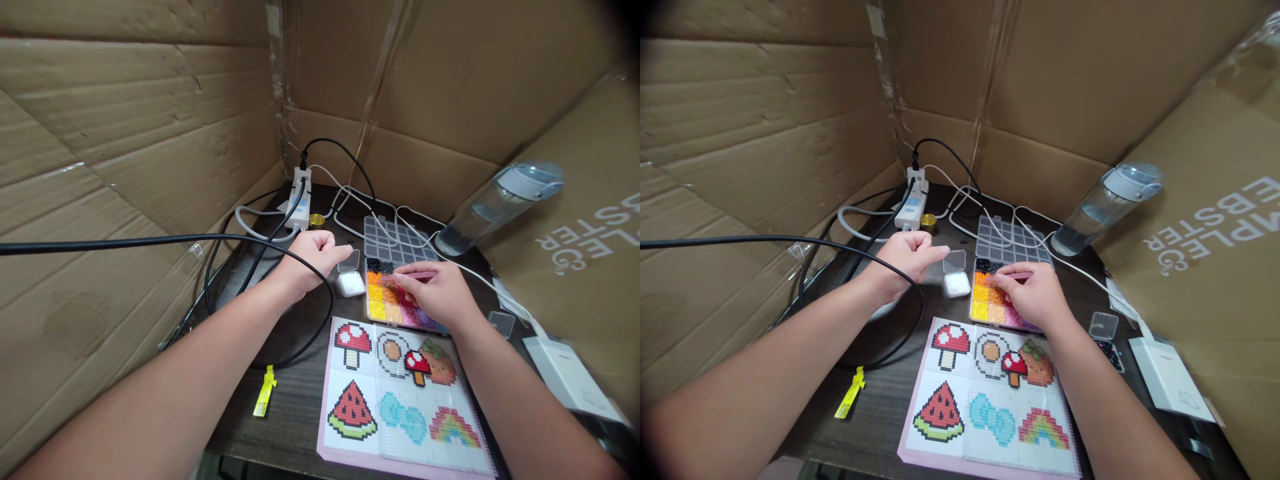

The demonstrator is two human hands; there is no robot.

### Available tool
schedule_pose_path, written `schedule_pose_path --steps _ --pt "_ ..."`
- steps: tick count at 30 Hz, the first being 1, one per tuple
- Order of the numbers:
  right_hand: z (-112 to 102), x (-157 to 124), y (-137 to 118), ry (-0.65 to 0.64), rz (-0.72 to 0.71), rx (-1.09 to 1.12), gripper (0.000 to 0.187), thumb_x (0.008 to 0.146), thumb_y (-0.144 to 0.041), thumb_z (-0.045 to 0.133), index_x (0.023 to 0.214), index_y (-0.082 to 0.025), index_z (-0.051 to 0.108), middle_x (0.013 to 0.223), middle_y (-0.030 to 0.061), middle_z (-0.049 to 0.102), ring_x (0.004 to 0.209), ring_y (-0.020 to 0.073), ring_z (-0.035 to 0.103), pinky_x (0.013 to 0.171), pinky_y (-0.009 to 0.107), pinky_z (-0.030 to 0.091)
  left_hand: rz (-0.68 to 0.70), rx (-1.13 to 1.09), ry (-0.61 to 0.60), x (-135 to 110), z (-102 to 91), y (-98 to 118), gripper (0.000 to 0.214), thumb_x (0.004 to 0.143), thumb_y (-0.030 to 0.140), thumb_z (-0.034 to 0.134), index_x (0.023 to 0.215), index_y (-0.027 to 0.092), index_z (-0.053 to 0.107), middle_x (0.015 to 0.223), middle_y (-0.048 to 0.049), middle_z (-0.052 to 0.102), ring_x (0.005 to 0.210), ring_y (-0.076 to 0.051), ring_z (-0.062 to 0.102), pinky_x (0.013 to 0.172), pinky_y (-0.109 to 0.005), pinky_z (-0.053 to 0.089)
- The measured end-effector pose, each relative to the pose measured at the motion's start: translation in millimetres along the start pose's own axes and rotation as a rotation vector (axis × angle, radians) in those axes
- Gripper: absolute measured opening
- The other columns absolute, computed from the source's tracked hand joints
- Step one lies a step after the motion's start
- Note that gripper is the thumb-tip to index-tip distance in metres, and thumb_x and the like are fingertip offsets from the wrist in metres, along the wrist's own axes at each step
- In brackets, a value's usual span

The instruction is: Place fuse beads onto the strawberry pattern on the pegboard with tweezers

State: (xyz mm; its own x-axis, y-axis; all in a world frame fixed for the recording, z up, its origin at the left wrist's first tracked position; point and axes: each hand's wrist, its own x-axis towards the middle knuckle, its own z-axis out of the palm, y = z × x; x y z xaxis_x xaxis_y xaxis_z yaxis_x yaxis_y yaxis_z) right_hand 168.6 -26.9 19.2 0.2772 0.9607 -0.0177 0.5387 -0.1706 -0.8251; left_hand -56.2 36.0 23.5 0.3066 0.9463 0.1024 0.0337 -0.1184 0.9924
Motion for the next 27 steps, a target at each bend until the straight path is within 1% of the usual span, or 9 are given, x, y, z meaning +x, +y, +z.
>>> schedule_pose_path --steps 6,11,15,21,27 --pt "0.5 -1.0 0.3 -0.003 -0.011 -0.018 0.019 0.068 -0.034 0.076 0.077 -0.018 0.078 0.074 0.0091 0.077 0.061 0.02 0.068 0.055 0.03 0.053 -0.008 -0.008 -0.002 -0.2 0.0 0.9 0.048 0.074 0.034 0.068 0.056 0.021 0.025 0.047 0.0103 0.023 0.041 -0.004 0.022 0.044 -0.024 0.014" --pt "0.5 -0.4 -0.6 -0.008 0.0 0.001 0.019 0.068 -0.033 0.076 0.077 -0.017 0.078 0.073 0.0097 0.077 0.057 0.0189 0.067 0.052 0.029 0.052 -0.001 0.0 0.003 -0.3 0.2 0.5 0.048 0.075 0.034 0.068 0.056 0.021 0.025 0.047 0.0104 0.023 0.041 -0.004 0.022 0.044 -0.023 0.014" --pt "0.3 -0.2 -0.6 -0.012 0.014 0.018 0.018 0.067 -0.032 0.076 0.077 -0.017 0.078 0.074 0.0099 0.077 0.059 0.0187 0.068 0.053 0.027 0.052 0.004 0.005 0.004 -0.6 0.6 -0.4 0.048 0.075 0.033 0.068 0.056 0.021 0.025 0.047 0.0106 0.023 0.041 -0.004 0.021 0.044 -0.023 0.014" --pt "-0.9 -0.6 -1.7 0.001 0.015 0.017 0.021 0.065 -0.034 0.078 0.077 -0.016 0.078 0.066 0.0076 0.075 0.053 0.0158 0.063 0.048 0.025 0.049 0.01 -0.002 -0.002 -0.2 -0.2 -1.1 0.048 0.076 0.033 0.068 0.057 0.021 0.025 0.047 0.0107 0.023 0.041 -0.004 0.022 0.044 -0.023 0.014" --pt "-2.1 -1.3 -3.8 0.003 -0.012 -0.044 0.019 0.067 -0.032 0.076 0.077 -0.015 0.078 0.07 0.0092 0.076 0.056 0.0169 0.065 0.05 0.025 0.05 -0.002 -0.017 -0.002 -0.3 0.7 0.1 0.048 0.075 0.033 0.068 0.056 0.021 0.026 0.046 0.0109 0.023 0.04 -0.003 0.021 0.044 -0.022 0.014"
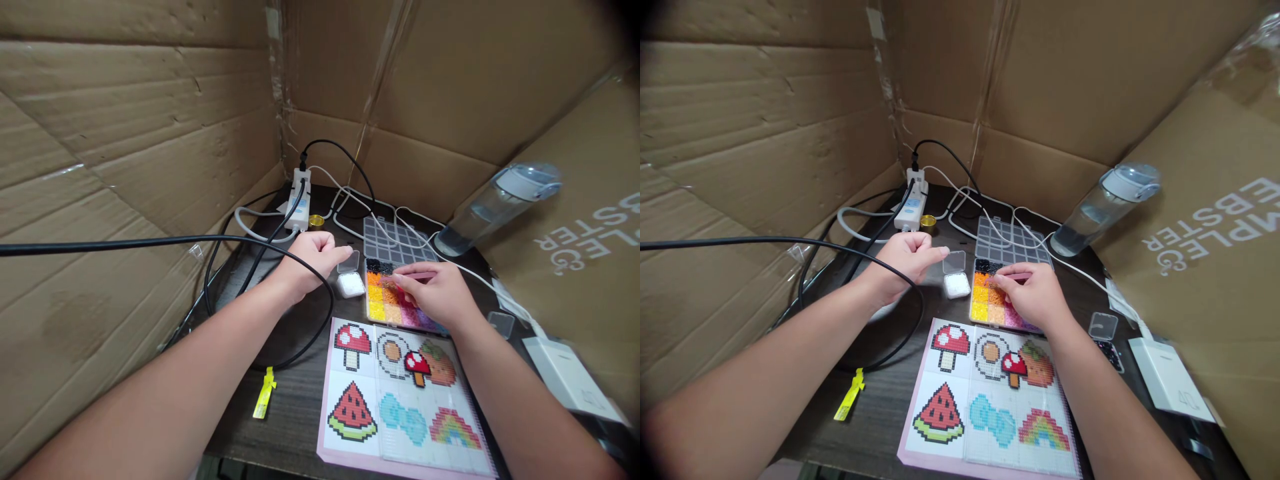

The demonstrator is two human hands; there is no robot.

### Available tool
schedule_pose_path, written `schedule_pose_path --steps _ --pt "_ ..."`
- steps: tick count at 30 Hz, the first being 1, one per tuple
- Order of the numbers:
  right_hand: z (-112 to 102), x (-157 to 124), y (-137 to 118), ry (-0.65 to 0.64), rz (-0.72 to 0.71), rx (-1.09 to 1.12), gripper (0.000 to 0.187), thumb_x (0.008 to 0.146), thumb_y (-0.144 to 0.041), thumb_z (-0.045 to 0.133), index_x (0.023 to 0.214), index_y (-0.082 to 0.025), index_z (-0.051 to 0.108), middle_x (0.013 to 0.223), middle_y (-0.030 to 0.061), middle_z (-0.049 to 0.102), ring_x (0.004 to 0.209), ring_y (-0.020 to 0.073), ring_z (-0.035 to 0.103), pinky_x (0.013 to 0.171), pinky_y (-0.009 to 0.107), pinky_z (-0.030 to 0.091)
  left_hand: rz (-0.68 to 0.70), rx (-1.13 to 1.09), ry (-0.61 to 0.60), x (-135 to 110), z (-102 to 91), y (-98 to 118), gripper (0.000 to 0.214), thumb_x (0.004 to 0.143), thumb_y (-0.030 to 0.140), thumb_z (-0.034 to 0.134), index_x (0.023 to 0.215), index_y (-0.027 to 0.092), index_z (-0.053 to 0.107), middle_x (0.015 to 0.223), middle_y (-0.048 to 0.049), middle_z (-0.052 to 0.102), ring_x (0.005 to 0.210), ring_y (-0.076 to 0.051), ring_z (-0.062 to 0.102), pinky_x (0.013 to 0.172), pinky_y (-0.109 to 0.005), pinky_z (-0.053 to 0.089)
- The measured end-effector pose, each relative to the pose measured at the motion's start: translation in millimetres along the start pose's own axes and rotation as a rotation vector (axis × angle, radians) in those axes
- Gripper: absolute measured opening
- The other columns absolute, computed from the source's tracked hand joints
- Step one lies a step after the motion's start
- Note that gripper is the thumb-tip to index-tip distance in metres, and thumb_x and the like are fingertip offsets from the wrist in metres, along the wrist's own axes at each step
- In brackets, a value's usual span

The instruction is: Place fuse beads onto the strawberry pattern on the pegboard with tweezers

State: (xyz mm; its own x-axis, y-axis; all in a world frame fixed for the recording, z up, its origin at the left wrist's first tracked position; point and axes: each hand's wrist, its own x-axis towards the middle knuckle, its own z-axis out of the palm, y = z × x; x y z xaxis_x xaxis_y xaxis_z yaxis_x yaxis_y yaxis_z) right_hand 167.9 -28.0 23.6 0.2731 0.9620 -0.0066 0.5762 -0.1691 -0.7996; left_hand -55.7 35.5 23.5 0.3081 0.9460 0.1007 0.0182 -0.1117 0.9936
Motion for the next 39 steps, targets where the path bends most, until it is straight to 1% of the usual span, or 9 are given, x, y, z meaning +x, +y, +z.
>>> schedule_pose_path --steps 7,16,24,26,29,32,35,39 --pt "0 0 -2 -0.007 0.004 -0.001 0.019 0.067 -0.03 0.075 0.077 -0.014 0.078 0.067 0.0099 0.075 0.052 0.0157 0.063 0.048 0.025 0.049 -0.015 -0.04 0.008 -1 1.0 2 0.047 0.073 0.032 0.068 0.055 0.021 0.026 0.044 0.011 0.024 0.04 -0.003 0.022 0.044 -0.022 0.014" --pt "1 -1 -3 -0.014 0.001 0.017 0.02 0.067 -0.031 0.075 0.076 -0.014 0.078 0.068 0.0095 0.075 0.051 0.0143 0.061 0.048 0.024 0.048 -0.018 -0.032 0.006 -1 1.0 2 0.048 0.073 0.032 0.068 0.054 0.021 0.026 0.044 0.0111 0.024 0.039 -0.003 0.022 0.043 -0.022 0.014" --pt "0 -1 -4 0.003 0.019 0.085 0.023 0.064 -0.032 0.078 0.076 -0.012 0.077 0.061 0.0084 0.072 0.044 0.0117 0.055 0.042 0.023 0.044 -0.009 -0.031 0.008 0 1.0 1 0.048 0.073 0.032 0.068 0.054 0.021 0.026 0.045 0.0108 0.023 0.04 -0.003 0.022 0.043 -0.022 0.014" --pt "0 -2 -6 0.025 0.011 0.114 0.024 0.064 -0.033 0.079 0.075 -0.012 0.077 0.059 0.0079 0.071 0.042 0.0111 0.054 0.041 0.022 0.043 -0.01 -0.023 0.011 0 0.9 1 0.048 0.073 0.032 0.068 0.055 0.021 0.026 0.045 0.0107 0.023 0.04 -0.003 0.022 0.044 -0.022 0.014" --pt "2 0 -8 0.109 -0.012 0.148 0.026 0.065 -0.035 0.079 0.077 -0.012 0.077 0.056 0.0079 0.07 0.042 0.0108 0.053 0.04 0.022 0.043 -0.015 -0.016 0.015 0 0.8 0 0.047 0.073 0.032 0.069 0.055 0.021 0.026 0.045 0.0107 0.024 0.04 -0.003 0.022 0.044 -0.021 0.015" --pt "7 4 -7 0.18 -0.026 0.206 0.03 0.067 -0.038 0.079 0.081 -0.011 0.077 0.065 0.0109 0.074 0.044 0.0111 0.055 0.041 0.023 0.045 -0.016 -0.016 0.017 -1 0.8 1 0.047 0.072 0.033 0.069 0.054 0.021 0.027 0.046 0.0107 0.023 0.04 -0.003 0.022 0.044 -0.021 0.015" --pt "14 11 -4 0.207 -0.039 0.239 0.032 0.068 -0.039 0.078 0.083 -0.011 0.077 0.072 0.0125 0.075 0.044 0.0115 0.056 0.042 0.024 0.047 -0.019 -0.025 0.012 -2 0.9 3 0.048 0.072 0.034 0.069 0.054 0.021 0.026 0.047 0.0107 0.022 0.04 -0.003 0.022 0.044 -0.022 0.014" --pt "21 15 -2 0.198 -0.051 0.229 0.033 0.067 -0.04 0.079 0.082 -0.012 0.077 0.067 0.0098 0.073 0.044 0.0129 0.057 0.042 0.025 0.047 -0.028 -0.034 0.014 -3 1.1 5 0.048 0.072 0.034 0.069 0.055 0.021 0.026 0.047 0.0107 0.022 0.04 -0.003 0.021 0.044 -0.022 0.014"
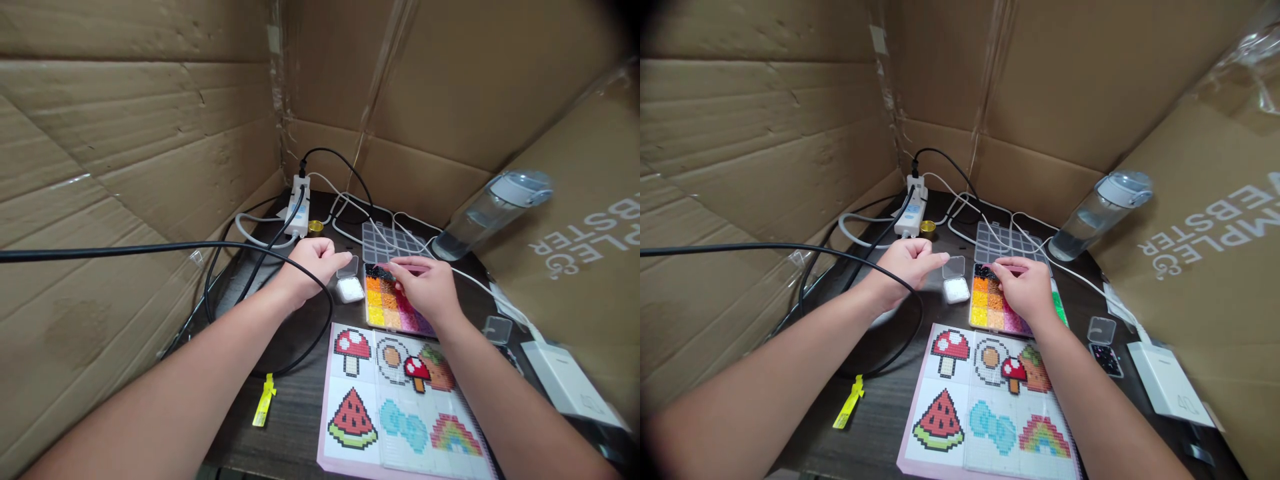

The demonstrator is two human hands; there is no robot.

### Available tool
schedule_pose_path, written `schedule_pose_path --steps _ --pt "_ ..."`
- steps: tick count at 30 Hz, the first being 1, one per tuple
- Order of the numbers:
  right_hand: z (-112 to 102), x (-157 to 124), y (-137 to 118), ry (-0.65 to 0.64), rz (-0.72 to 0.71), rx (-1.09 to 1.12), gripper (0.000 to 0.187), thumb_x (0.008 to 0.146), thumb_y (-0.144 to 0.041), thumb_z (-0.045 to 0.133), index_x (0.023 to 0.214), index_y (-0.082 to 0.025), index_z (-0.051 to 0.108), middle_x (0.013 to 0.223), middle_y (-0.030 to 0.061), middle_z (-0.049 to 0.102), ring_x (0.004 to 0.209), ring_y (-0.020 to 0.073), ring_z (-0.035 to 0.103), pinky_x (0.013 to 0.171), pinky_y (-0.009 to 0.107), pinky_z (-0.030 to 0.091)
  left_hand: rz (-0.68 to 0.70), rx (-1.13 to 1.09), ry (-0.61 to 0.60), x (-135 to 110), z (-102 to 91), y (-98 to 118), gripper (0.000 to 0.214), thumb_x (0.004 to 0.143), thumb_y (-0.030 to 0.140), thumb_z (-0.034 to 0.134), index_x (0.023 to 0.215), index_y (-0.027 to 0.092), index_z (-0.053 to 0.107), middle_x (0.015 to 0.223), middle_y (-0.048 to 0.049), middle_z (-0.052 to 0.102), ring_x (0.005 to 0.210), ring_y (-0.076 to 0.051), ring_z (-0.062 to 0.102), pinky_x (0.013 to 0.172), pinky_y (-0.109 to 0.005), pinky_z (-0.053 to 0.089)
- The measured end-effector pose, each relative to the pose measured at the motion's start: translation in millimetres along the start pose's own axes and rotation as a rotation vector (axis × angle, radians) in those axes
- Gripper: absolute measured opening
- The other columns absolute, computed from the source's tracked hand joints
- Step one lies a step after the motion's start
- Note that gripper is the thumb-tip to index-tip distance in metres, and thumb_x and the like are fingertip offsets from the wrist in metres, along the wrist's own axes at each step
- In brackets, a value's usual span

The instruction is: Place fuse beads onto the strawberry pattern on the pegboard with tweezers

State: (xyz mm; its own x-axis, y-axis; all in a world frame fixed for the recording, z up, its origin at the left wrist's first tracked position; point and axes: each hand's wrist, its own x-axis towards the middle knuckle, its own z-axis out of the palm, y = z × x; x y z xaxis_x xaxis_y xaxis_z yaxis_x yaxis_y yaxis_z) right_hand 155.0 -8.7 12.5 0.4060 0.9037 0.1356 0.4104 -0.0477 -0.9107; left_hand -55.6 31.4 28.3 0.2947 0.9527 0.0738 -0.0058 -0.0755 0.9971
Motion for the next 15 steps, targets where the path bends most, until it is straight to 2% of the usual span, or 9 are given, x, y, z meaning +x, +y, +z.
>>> schedule_pose_path --steps 9,15 --pt "-9 -5 -2 0.0 0.0 -0.034 0.035 0.069 -0.043 0.078 0.085 -0.012 0.078 0.072 0.0117 0.075 0.047 0.0137 0.059 0.044 0.026 0.047 0.005 0.001 -0.001 1 -0.4 -1 0.047 0.072 0.033 0.069 0.055 0.021 0.026 0.046 0.0109 0.023 0.04 -0.003 0.022 0.044 -0.021 0.014" --pt "-13 -9 1 -0.02 -0.009 -0.094 0.033 0.068 -0.043 0.078 0.082 -0.013 0.078 0.078 0.0137 0.077 0.061 0.02 0.068 0.05 0.027 0.05 0.0 -0.006 -0.001 1 -0.1 -1 0.048 0.073 0.032 0.068 0.055 0.021 0.026 0.046 0.011 0.023 0.04 -0.003 0.021 0.044 -0.021 0.014"
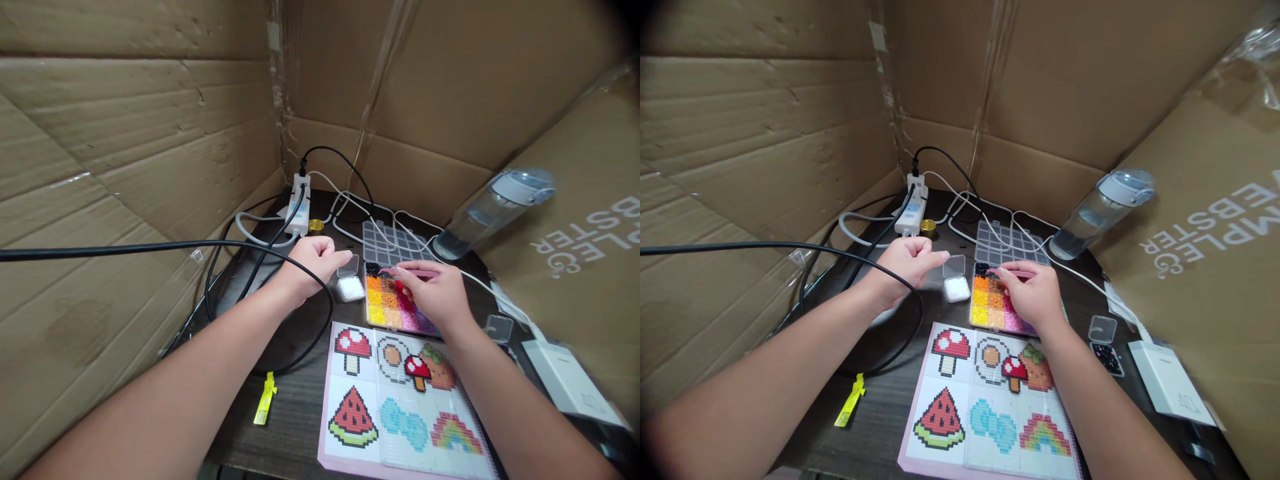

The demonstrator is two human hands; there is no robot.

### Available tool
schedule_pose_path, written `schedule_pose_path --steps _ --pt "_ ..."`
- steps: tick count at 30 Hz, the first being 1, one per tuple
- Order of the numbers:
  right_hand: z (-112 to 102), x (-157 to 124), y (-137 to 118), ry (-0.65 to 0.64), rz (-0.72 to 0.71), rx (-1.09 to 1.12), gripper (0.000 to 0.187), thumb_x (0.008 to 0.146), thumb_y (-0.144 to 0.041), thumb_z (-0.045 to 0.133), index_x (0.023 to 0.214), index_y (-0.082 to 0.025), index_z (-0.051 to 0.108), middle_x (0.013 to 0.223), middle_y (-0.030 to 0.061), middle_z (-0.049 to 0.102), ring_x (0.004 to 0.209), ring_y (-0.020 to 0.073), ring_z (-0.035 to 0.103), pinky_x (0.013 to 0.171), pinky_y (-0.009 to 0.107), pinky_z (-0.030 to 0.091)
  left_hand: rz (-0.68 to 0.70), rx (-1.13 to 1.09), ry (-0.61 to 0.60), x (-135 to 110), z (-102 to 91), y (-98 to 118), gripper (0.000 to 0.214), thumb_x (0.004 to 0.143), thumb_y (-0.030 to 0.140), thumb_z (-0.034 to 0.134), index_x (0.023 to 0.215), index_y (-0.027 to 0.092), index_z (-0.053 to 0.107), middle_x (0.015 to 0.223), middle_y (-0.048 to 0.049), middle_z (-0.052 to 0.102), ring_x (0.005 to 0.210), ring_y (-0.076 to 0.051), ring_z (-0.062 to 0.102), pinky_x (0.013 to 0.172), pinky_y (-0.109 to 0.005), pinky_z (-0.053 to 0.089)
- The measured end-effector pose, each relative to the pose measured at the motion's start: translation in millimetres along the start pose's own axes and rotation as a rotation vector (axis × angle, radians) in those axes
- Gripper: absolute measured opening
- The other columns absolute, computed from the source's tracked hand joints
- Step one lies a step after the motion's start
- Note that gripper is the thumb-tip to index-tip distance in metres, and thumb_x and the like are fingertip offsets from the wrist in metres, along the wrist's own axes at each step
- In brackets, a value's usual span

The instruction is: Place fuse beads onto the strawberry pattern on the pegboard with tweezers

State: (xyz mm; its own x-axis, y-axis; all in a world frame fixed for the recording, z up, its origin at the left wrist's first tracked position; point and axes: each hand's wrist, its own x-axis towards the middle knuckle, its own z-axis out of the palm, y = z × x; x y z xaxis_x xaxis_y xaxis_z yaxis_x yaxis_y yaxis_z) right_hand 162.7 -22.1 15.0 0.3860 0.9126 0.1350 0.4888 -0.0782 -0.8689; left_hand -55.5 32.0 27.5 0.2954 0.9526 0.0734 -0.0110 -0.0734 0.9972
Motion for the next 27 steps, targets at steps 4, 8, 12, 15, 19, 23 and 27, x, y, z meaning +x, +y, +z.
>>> schedule_pose_path --steps 4,8,12,15,19,23,27 --pt "1.0 -0.3 0.3 -0.022 0.012 -0.023 0.033 0.069 -0.043 0.077 0.082 -0.013 0.078 0.076 0.0139 0.077 0.06 0.0206 0.069 0.05 0.028 0.051 -0.004 0.0 0.003 -0.3 -0.2 1.0 0.048 0.072 0.033 0.069 0.055 0.021 0.026 0.046 0.0109 0.023 0.04 -0.003 0.021 0.043 -0.022 0.014" --pt "2.3 0.3 0.4 -0.032 0.001 -0.038 0.029 0.068 -0.04 0.077 0.08 -0.013 0.078 0.075 0.0131 0.077 0.066 0.0229 0.071 0.055 0.03 0.053 -0.007 0.001 0.003 0.1 -0.4 1.1 0.048 0.072 0.033 0.069 0.055 0.021 0.026 0.047 0.0109 0.022 0.04 -0.003 0.021 0.043 -0.022 0.014" --pt "3.0 0.6 0.8 -0.043 -0.002 -0.051 0.026 0.069 -0.039 0.077 0.078 -0.014 0.078 0.075 0.0122 0.077 0.067 0.0234 0.072 0.055 0.03 0.054 -0.01 0.002 0.007 0.5 -0.4 0.4 0.048 0.072 0.033 0.069 0.055 0.021 0.026 0.046 0.0107 0.023 0.04 -0.003 0.022 0.044 -0.022 0.014" --pt "3.0 0.5 0.5 -0.051 -0.005 -0.058 0.026 0.069 -0.039 0.077 0.078 -0.014 0.078 0.076 0.0123 0.077 0.069 0.024 0.072 0.057 0.031 0.054 -0.01 0.0 0.004 0.5 -0.4 0.3 0.048 0.072 0.033 0.069 0.055 0.021 0.026 0.046 0.0107 0.023 0.04 -0.003 0.021 0.044 -0.022 0.014" --pt "3.1 1.0 1.4 -0.056 -0.003 -0.064 0.026 0.069 -0.038 0.078 0.078 -0.014 0.078 0.079 0.0122 0.077 0.071 0.024 0.072 0.058 0.032 0.054 -0.011 -0.006 0.002 0.2 -0.2 0.7 0.048 0.072 0.032 0.069 0.055 0.021 0.026 0.047 0.0107 0.022 0.04 -0.003 0.021 0.044 -0.022 0.014" --pt "3.7 1.9 4.2 -0.06 -0.011 -0.061 0.026 0.07 -0.038 0.077 0.08 -0.014 0.078 0.078 0.0121 0.077 0.071 0.0244 0.072 0.059 0.032 0.054 -0.012 -0.002 0.0 0.3 -0.1 0.6 0.048 0.072 0.032 0.069 0.055 0.021 0.026 0.047 0.0108 0.022 0.04 -0.003 0.021 0.044 -0.022 0.014" --pt "4.3 2.2 4.9 -0.065 -0.002 -0.04 0.027 0.069 -0.039 0.077 0.079 -0.014 0.078 0.078 0.0127 0.077 0.07 0.0245 0.073 0.056 0.032 0.054 -0.013 -0.009 -0.001 0.6 -0.2 0.4 0.048 0.072 0.033 0.069 0.055 0.021 0.026 0.048 0.0108 0.021 0.04 -0.003 0.02 0.044 -0.022 0.013"
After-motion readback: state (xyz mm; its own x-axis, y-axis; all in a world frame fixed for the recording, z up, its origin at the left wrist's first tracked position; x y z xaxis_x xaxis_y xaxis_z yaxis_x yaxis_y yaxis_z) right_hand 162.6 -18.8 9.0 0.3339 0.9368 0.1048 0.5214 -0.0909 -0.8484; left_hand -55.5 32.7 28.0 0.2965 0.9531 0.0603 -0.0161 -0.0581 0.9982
